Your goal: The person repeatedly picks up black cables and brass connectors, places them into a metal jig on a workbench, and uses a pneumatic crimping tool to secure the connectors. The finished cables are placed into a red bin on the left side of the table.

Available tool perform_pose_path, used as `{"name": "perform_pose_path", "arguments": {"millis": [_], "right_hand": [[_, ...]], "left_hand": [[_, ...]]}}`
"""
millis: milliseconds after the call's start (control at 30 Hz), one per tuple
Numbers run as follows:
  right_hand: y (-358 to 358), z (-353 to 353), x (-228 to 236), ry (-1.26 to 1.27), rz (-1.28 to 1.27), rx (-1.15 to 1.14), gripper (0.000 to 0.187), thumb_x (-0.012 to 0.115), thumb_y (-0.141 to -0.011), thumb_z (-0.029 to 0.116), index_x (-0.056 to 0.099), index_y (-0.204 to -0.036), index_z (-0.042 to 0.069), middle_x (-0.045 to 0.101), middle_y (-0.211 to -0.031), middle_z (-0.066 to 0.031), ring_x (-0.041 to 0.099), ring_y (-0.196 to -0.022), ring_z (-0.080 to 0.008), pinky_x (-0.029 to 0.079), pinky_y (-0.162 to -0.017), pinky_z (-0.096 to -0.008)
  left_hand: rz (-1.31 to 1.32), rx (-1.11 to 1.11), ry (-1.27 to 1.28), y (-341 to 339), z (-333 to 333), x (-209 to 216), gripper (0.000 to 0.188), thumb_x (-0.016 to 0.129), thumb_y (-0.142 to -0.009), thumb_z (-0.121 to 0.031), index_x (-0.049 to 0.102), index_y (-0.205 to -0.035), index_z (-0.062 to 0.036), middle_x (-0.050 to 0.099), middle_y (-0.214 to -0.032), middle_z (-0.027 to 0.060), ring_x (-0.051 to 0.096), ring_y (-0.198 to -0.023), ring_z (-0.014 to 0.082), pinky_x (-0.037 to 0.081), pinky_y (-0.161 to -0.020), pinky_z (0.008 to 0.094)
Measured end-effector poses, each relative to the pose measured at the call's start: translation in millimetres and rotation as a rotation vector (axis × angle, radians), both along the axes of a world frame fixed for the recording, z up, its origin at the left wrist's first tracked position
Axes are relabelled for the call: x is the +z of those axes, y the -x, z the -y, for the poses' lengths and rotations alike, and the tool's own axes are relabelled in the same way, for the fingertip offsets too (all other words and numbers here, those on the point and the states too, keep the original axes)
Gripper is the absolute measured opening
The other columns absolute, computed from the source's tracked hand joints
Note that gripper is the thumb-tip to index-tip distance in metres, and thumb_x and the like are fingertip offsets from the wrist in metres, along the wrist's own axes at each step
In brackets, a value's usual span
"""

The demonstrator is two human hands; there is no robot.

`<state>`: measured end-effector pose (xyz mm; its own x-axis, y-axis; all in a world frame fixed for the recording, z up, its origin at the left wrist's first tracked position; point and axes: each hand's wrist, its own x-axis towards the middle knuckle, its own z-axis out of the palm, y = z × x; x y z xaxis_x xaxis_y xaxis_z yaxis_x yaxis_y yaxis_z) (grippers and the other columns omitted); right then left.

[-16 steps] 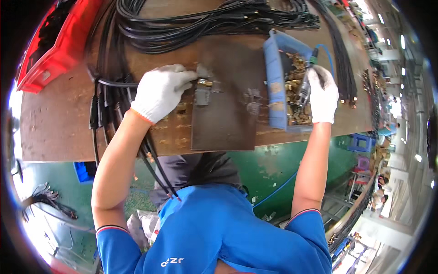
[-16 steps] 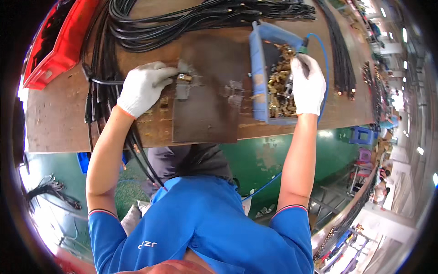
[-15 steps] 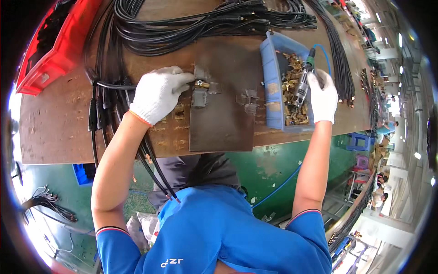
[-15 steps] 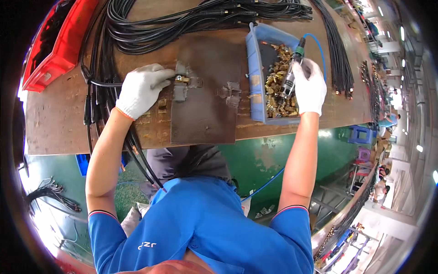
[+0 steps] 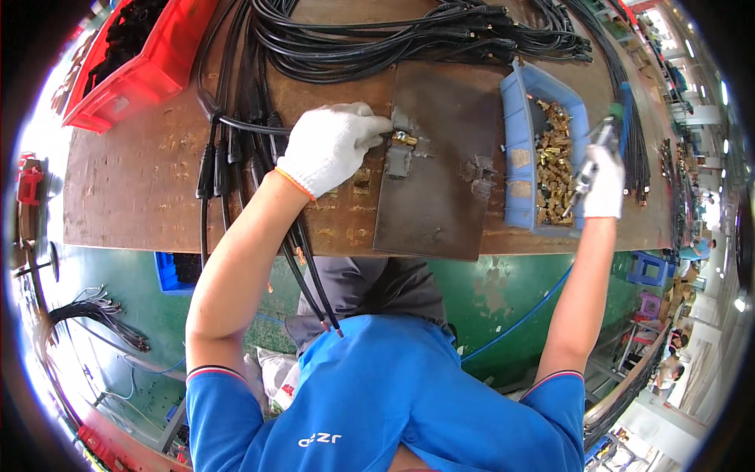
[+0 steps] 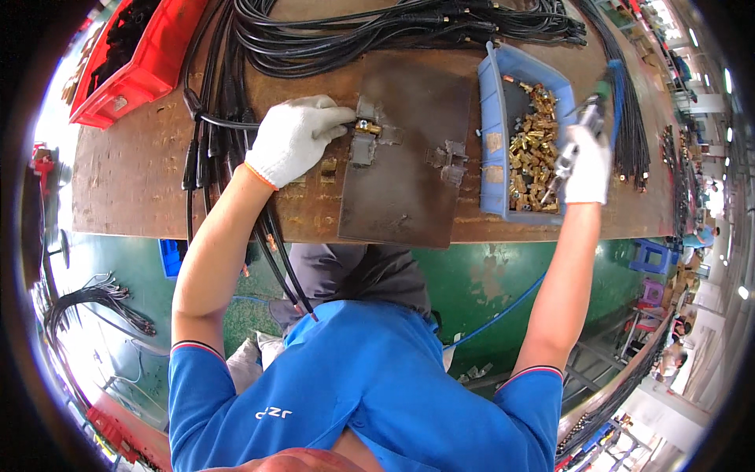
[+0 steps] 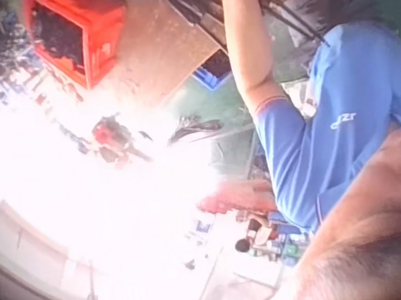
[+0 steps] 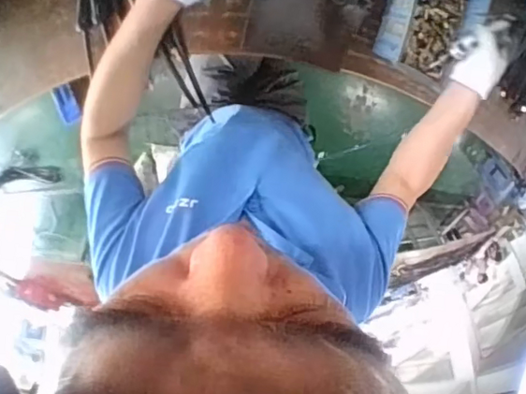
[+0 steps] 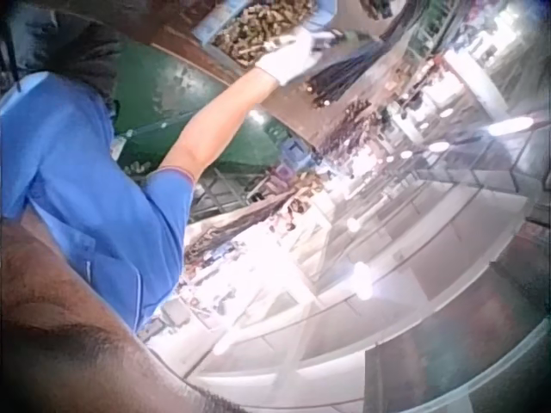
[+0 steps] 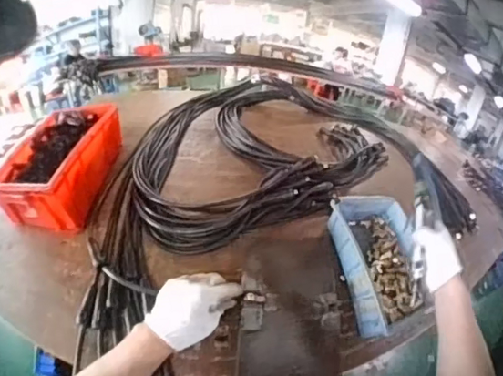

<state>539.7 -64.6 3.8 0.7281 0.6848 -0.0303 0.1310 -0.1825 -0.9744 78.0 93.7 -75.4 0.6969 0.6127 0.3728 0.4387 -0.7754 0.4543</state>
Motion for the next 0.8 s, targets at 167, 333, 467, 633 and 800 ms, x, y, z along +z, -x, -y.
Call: {"name": "perform_pose_path", "arguments": {"millis": [167, 333, 467, 633, 800], "right_hand": [[94.6, -21.2, 77.0, -0.563, -0.398, 0.288, 0.036, 0.066, -0.101, 0.035, 0.07, -0.119, 0.005, 0.066, -0.09, -0.0112, 0.062, -0.079, -0.0222, 0.053, -0.066, -0.0374], [175.3, -71.7, 61.2, -0.673, -0.514, 0.41, 0.027, 0.064, -0.103, 0.029, 0.072, -0.11, 0.004, 0.071, -0.091, -0.0094, 0.068, -0.077, -0.0198, 0.058, -0.068, -0.0383], [215.2, -102.7, 20.1, -0.786, -0.651, 0.627, 0.016, 0.064, -0.097, 0.012, 0.065, -0.113, 0.007, 0.07, -0.101, -0.0138, 0.067, -0.081, -0.0243, 0.058, -0.075, -0.0437], [244.7, -114.5, 0.2, -0.808, -0.66, 0.694, 0.026, 0.071, -0.093, 0.007, 0.062, -0.117, 0.007, 0.071, -0.102, -0.015, 0.071, -0.078, -0.0245, 0.062, -0.07, -0.0415], [241.6, -120.1, -12.1, -0.762, -0.634, 0.721, 0.029, 0.072, -0.091, 0.006, 0.062, -0.118, 0.006, 0.07, -0.102, -0.0156, 0.071, -0.08, -0.0241, 0.062, -0.071, -0.0402]], "left_hand": [[0.009, 0.001, 0.009, -1.4, -0.5, 2.1, 0.02, 0.076, -0.094, -0.018, 0.08, -0.113, -0.0162, 0.075, -0.099, 0.0085, 0.073, -0.093, 0.0346, 0.058, -0.082, 0.0444], [0.006, 0.017, 0.034, 1.7, 1.0, 8.0, 0.021, 0.077, -0.092, -0.014, 0.081, -0.113, -0.0137, 0.076, -0.099, 0.0095, 0.074, -0.095, 0.0339, 0.059, -0.084, 0.0426], [0.014, -0.003, 0.045, -2.7, 0.9, 12.1, 0.022, 0.077, -0.092, -0.013, 0.081, -0.114, -0.0123, 0.076, -0.1, 0.0106, 0.074, -0.096, 0.0338, 0.059, -0.085, 0.0425], [-0.014, 0.005, 0.044, -2.4, 1.4, 11.1, 0.023, 0.077, -0.091, -0.012, 0.081, -0.114, -0.0112, 0.076, -0.1, 0.0108, 0.074, -0.097, 0.0342, 0.059, -0.085, 0.0422], [-0.006, -0.006, 0.053, -2.3, 1.3, 9.9, 0.024, 0.077, -0.091, -0.012, 0.081, -0.114, -0.011, 0.076, -0.1, 0.0108, 0.074, -0.096, 0.0341, 0.059, -0.084, 0.0422]]}}
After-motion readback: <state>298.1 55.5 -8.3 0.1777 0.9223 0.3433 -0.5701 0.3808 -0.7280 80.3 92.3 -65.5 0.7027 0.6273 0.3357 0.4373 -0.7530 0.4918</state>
